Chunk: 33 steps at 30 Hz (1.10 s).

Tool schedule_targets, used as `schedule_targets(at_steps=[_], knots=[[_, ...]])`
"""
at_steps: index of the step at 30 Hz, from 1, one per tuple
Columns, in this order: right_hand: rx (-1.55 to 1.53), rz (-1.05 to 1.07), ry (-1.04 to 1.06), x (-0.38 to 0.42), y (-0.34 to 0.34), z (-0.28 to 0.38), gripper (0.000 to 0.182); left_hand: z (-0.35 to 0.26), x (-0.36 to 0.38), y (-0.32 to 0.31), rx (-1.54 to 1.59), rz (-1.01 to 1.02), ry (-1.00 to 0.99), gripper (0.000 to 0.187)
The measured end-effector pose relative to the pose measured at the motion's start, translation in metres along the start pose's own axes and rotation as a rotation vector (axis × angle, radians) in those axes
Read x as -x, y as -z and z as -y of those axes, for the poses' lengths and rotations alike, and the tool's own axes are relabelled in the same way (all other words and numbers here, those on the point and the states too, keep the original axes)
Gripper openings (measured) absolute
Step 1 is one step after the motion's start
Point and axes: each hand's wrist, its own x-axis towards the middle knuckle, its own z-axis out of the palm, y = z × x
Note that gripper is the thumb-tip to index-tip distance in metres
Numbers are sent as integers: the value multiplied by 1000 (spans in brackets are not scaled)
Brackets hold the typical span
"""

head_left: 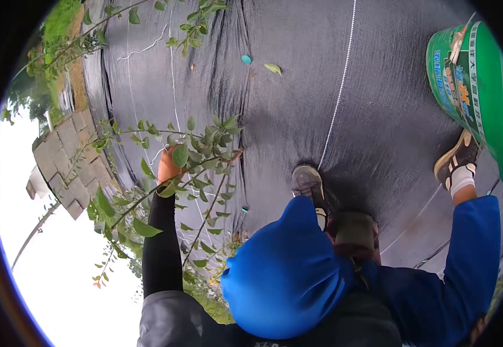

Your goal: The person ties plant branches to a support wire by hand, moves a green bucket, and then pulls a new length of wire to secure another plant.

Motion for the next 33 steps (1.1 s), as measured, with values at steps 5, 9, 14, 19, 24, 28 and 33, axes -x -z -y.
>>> schedule_targets(at_steps=[5,9,14,19,24,28,33], knots=[[25,32,-17,1,5,-5,44,-11,14,-2,297,-57,333,27],[26,35,-8,12,12,1,43,0,0,11,159,-61,-24,31],[8,87,72,1,5,16,33,-56,-35,54,341,163,352,30],[17,258,254,-35,-3,36,22,-80,-70,73,382,270,381,31],[-95,750,468,-107,-60,75,14,-97,-96,74,388,494,370,31],[-496,961,489,-131,-210,117,8,-105,-87,77,430,529,358,26],[-748,829,349,-149,-397,229,16,-100,-69,77,457,441,297,26]])
